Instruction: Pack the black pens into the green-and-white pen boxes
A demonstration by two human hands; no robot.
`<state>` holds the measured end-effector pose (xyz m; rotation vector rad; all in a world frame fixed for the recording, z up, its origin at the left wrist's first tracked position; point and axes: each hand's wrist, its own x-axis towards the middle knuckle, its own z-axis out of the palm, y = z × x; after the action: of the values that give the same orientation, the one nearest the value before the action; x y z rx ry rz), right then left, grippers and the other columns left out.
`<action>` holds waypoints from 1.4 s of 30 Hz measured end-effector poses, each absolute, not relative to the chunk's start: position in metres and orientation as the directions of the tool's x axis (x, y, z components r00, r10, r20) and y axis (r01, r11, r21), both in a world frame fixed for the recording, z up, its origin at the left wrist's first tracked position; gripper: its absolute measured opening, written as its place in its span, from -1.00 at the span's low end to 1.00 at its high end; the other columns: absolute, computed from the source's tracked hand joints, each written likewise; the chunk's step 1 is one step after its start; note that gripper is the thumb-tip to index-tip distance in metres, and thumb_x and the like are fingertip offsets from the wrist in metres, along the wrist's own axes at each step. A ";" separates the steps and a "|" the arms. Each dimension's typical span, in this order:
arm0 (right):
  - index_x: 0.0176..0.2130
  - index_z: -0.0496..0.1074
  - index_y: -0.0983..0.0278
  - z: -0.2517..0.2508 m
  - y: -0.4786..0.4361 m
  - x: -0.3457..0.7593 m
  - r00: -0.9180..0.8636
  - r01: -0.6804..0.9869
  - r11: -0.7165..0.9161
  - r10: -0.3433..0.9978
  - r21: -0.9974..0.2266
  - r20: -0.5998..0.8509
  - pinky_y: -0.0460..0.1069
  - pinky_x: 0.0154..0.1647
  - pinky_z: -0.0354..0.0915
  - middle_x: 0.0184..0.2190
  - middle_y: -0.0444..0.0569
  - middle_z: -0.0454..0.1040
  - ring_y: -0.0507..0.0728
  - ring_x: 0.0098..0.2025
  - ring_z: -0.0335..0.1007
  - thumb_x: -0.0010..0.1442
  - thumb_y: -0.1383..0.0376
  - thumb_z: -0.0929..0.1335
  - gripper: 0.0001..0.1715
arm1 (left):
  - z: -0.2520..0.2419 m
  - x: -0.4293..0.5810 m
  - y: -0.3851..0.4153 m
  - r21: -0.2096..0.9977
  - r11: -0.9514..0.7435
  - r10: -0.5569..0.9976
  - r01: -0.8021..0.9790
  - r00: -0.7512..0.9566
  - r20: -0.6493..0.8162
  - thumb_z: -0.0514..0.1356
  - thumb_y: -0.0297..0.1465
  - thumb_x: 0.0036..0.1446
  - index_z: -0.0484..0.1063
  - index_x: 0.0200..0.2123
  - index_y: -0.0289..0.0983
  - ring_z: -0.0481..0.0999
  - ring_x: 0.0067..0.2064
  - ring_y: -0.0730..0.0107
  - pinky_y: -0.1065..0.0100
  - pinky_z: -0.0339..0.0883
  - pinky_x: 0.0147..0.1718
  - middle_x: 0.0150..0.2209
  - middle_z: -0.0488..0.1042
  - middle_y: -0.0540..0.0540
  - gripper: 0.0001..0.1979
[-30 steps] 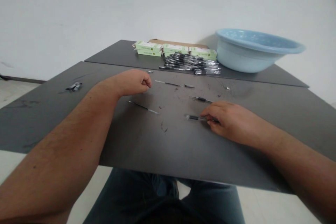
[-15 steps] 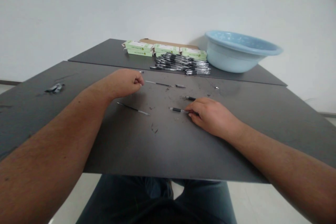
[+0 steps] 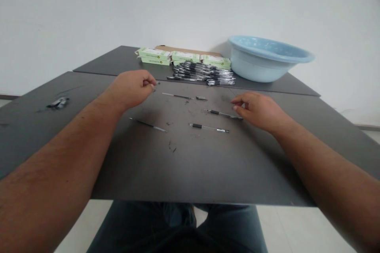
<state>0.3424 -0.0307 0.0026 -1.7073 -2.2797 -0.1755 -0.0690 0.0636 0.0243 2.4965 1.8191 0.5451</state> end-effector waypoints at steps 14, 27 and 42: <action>0.13 0.64 0.24 -0.026 -0.023 0.331 -0.401 0.906 0.418 0.899 -0.070 0.175 0.15 0.14 0.47 -0.03 0.08 0.71 0.28 0.03 0.62 0.42 0.25 0.36 -0.62 | 0.034 -0.071 0.054 0.560 -0.353 0.747 0.750 -0.134 0.651 0.23 -0.43 0.22 0.64 -0.07 -0.27 0.51 -0.28 0.37 0.29 0.34 -0.21 -0.28 0.65 -0.03 -0.75; 0.16 0.65 0.24 -0.030 -0.022 0.332 -0.393 0.912 0.409 0.897 -0.040 0.203 0.21 0.17 0.50 -0.02 0.13 0.69 0.33 0.05 0.62 0.43 0.28 0.33 -0.57 | 0.027 -0.070 0.059 0.569 -0.396 0.751 0.721 -0.102 0.653 0.25 -0.44 0.14 0.63 -0.16 -0.22 0.48 -0.35 0.37 0.27 0.32 -0.27 -0.35 0.59 -0.01 -0.79; 0.06 0.66 0.28 -0.024 -0.022 0.345 -0.304 0.916 0.380 0.868 -0.129 0.394 0.28 0.22 0.49 -0.06 0.19 0.65 0.39 0.09 0.56 0.37 0.31 0.31 -0.60 | 0.032 -0.077 0.059 0.710 -0.352 0.789 0.609 -0.215 0.576 0.18 -0.30 0.24 0.53 -0.04 -0.14 0.54 -0.27 0.36 0.23 0.37 -0.34 -0.13 0.67 -0.06 -0.75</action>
<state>0.3454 -0.0220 -0.0242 -1.5450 -2.2469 -0.1663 -0.0770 0.0586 0.0315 1.8533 1.6808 1.6093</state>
